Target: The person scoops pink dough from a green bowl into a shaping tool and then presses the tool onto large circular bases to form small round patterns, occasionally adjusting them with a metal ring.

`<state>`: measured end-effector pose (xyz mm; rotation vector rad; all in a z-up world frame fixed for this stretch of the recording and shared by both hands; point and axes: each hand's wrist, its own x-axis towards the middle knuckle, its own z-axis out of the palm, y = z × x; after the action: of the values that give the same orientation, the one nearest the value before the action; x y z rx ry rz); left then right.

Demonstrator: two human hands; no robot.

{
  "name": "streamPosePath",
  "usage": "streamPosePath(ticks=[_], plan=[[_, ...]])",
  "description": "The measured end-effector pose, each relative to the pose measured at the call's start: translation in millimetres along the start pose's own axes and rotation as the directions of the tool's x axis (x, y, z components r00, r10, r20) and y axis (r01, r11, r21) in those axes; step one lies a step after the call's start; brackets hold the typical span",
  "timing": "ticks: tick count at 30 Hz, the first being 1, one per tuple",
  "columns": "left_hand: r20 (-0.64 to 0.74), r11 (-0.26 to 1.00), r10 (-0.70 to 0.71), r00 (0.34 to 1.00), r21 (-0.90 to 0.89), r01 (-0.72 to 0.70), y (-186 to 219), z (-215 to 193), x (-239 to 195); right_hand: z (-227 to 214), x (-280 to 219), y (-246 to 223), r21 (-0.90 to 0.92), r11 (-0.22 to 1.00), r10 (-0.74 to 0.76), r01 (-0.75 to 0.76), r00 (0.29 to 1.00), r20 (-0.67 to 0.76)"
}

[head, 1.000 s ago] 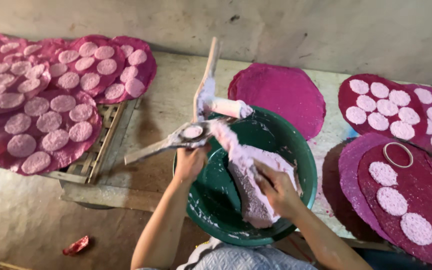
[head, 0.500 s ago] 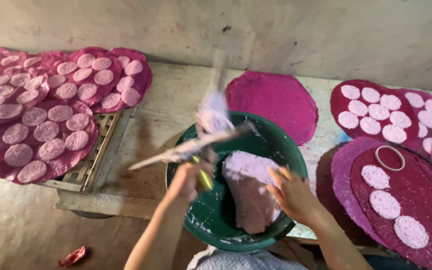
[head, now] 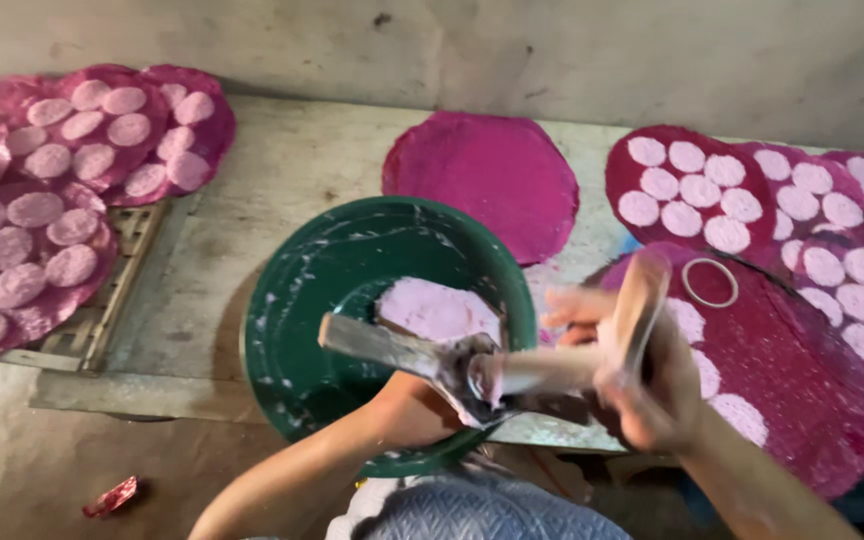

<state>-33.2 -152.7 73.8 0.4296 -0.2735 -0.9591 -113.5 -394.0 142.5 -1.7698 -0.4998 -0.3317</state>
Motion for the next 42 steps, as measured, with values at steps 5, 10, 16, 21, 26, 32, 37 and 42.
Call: streamPosePath(ticks=[5,10,16,21,26,32,37,42], plan=[[-0.461,-0.499,-0.227,0.858,0.812,0.304,-36,44,38,-47,-48,0,-0.250,0.847,-0.399,0.468,0.873,0.281],[-0.092,-0.026,-0.314,0.945,0.996,0.089,-121,46,94,-88,-91,9,-0.278,0.917,-0.244,0.285,0.954,0.173],[0.193,0.102,-0.228,0.954,0.979,-0.174,-161,53,166,-201,-151,28,0.496,0.660,0.453,-0.564,0.826,0.336],[0.109,0.271,-0.405,0.908,0.963,0.005,-179,49,244,-254,-215,60,0.518,0.524,0.489,-0.676,0.737,0.466],[-0.078,0.666,-0.121,0.990,0.733,0.140,-188,-69,336,-287,-291,98,0.593,0.565,0.571,-0.574,0.791,0.222],[-0.558,0.690,0.055,0.828,0.621,0.373,-233,-185,360,-319,-378,173,0.787,0.362,0.729,-0.500,0.678,0.095],[-0.603,0.863,0.233,0.763,0.489,0.123,-277,-156,286,-325,-414,200,0.923,0.092,0.946,-0.374,0.321,0.035],[-0.231,-0.058,0.618,0.752,0.940,0.337,-266,-80,239,-322,-376,156,0.808,0.447,0.658,-0.384,0.753,-0.006]])
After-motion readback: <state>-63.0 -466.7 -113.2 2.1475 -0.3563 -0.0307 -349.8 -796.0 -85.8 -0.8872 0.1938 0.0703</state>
